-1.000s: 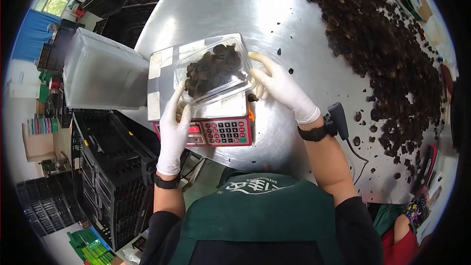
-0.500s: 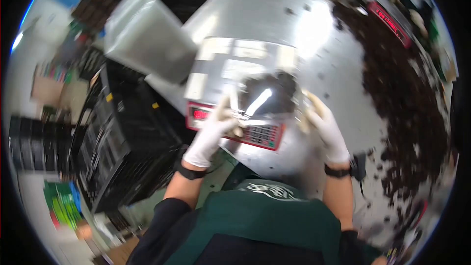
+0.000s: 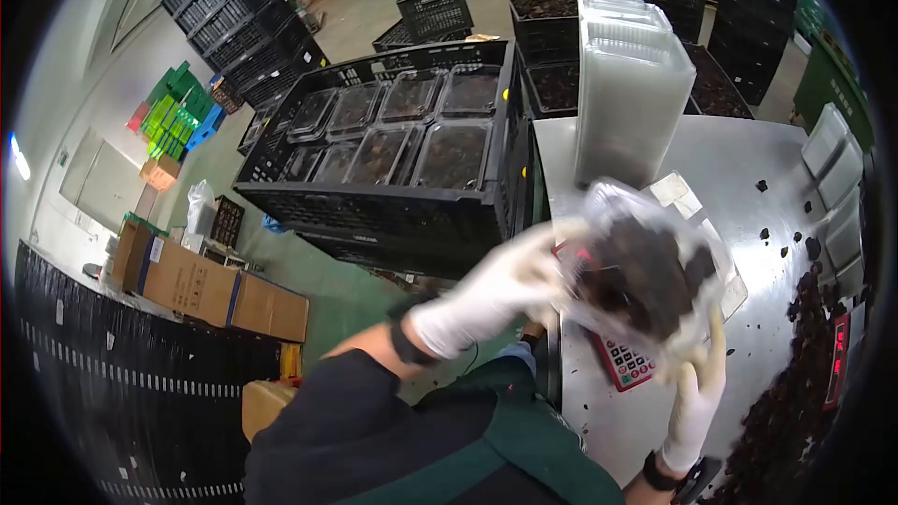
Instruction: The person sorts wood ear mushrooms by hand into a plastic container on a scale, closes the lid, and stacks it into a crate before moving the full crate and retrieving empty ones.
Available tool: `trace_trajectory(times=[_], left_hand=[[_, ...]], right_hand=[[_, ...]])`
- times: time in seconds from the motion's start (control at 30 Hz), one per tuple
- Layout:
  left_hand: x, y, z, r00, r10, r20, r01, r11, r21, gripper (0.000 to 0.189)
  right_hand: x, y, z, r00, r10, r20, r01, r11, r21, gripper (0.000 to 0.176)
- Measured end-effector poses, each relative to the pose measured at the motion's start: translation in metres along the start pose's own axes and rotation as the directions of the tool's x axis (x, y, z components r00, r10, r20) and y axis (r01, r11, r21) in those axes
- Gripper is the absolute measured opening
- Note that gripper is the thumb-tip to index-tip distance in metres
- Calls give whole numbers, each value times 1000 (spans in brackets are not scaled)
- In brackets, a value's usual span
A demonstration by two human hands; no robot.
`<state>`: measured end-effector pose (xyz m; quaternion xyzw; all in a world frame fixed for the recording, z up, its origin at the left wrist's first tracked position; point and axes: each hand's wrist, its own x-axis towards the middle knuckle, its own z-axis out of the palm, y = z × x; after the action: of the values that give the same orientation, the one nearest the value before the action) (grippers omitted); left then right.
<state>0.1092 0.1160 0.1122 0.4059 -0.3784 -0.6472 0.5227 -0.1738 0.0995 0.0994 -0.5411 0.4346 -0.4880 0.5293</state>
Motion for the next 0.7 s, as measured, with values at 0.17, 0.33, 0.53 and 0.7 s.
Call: trace_trajectory(times=[0.17, 0.33, 0.53, 0.7], left_hand=[[-63, 102, -125, 794, 432, -428, -325, 896, 301, 80], [-103, 123, -251, 402, 552, -731, -216, 832, 510, 85], [-103, 143, -258, 500, 177, -847, 742, 417, 525, 32], [35, 147, -180, 765, 632, -123, 251, -117, 961, 33]], right_hand=[[19, -2, 15, 993, -59, 98, 64, 997, -50, 87], [3, 38, -21, 986, 156, 63, -152, 986, -60, 58], [-33, 70, -69, 948, 293, -125, -304, 949, -82, 50], [-69, 80, -87, 899, 371, -232, -377, 926, 22, 43]])
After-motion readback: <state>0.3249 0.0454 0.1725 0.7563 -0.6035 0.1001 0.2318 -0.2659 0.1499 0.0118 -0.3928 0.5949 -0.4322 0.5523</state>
